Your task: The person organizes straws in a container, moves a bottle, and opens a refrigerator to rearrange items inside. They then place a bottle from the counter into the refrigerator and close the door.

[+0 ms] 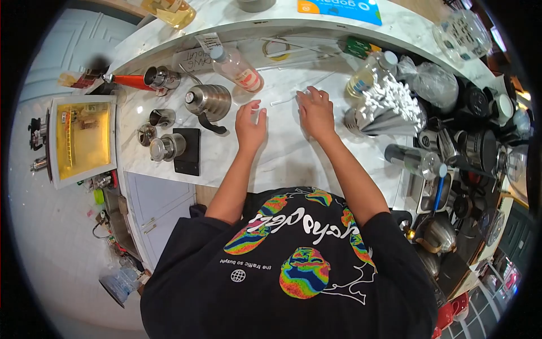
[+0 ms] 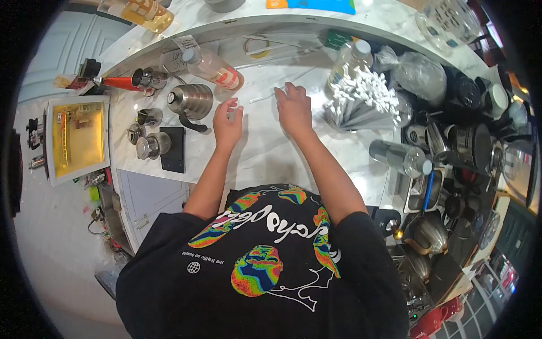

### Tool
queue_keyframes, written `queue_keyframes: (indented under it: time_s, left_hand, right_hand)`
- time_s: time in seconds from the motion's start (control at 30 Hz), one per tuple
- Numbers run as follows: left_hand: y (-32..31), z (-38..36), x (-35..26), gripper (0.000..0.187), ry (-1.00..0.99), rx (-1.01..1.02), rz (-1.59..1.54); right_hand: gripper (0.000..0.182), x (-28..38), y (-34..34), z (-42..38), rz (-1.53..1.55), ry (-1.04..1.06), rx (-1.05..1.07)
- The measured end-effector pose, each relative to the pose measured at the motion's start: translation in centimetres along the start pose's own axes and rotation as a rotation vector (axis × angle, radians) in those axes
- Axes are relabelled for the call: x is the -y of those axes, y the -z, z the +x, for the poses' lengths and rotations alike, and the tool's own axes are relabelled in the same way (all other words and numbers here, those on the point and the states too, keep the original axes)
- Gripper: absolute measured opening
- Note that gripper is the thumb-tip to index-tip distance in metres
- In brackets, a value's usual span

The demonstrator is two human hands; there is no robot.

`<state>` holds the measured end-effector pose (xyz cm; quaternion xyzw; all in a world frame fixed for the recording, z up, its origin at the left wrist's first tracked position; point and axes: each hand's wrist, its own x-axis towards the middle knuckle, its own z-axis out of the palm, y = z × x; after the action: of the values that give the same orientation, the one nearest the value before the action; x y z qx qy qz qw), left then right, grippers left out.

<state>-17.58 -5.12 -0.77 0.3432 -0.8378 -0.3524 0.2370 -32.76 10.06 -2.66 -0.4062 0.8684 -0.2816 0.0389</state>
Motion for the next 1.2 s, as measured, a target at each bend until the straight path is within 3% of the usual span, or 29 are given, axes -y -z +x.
queue_keyframes:
  time_s: [0.13,0.23,0.43,0.57,0.7,0.83,0.93,1.03,1.2]
  left_hand:
    - [1.0,-0.2,1.2,0.024,-0.044,-0.043,0.024]
    - [1.5,0.2,2.0,0.022,-0.034,-0.052,0.011]
    - [0.9,1.0,2.3,0.022,-0.095,0.017,0.002]
    - [0.3,2.9,0.6,0.024,-0.051,0.08,-0.06]
    - [-0.9,4.3,-1.4,0.03,-0.134,0.255,-0.006]
    - [-5.2,6.2,-1.9,0.034,-0.26,0.238,0.073]
    - [-7.9,8.5,-3.6,0.039,-0.359,0.222,0.21]
    - [-10.6,10.8,-3.7,0.047,-0.343,0.287,0.464]
    - [-12.9,12.4,-2.5,0.042,-0.327,0.312,0.603]
  right_hand:
    - [0.037,-0.7,-2.0,1.8,-0.141,0.064,0.096]
    - [0.03,-2.0,-1.9,1.1,-0.019,0.072,0.105]
    - [0.019,-3.9,-0.8,-2.6,-0.04,0.342,0.134]
    - [0.018,-1.8,1.9,-4.8,0.15,0.379,-0.03]
    - [0.013,1.3,5.8,-5.2,0.545,0.135,-0.228]
    - [0.008,2.0,6.4,-5.5,0.826,-0.056,-0.422]
    - [0.01,2.0,6.2,-6.2,1.032,-0.263,-0.339]
    - [0.013,2.2,6.3,-6.7,1.129,-0.314,-0.299]
    - [0.017,1.7,6.8,-8.2,0.939,-0.369,-0.223]
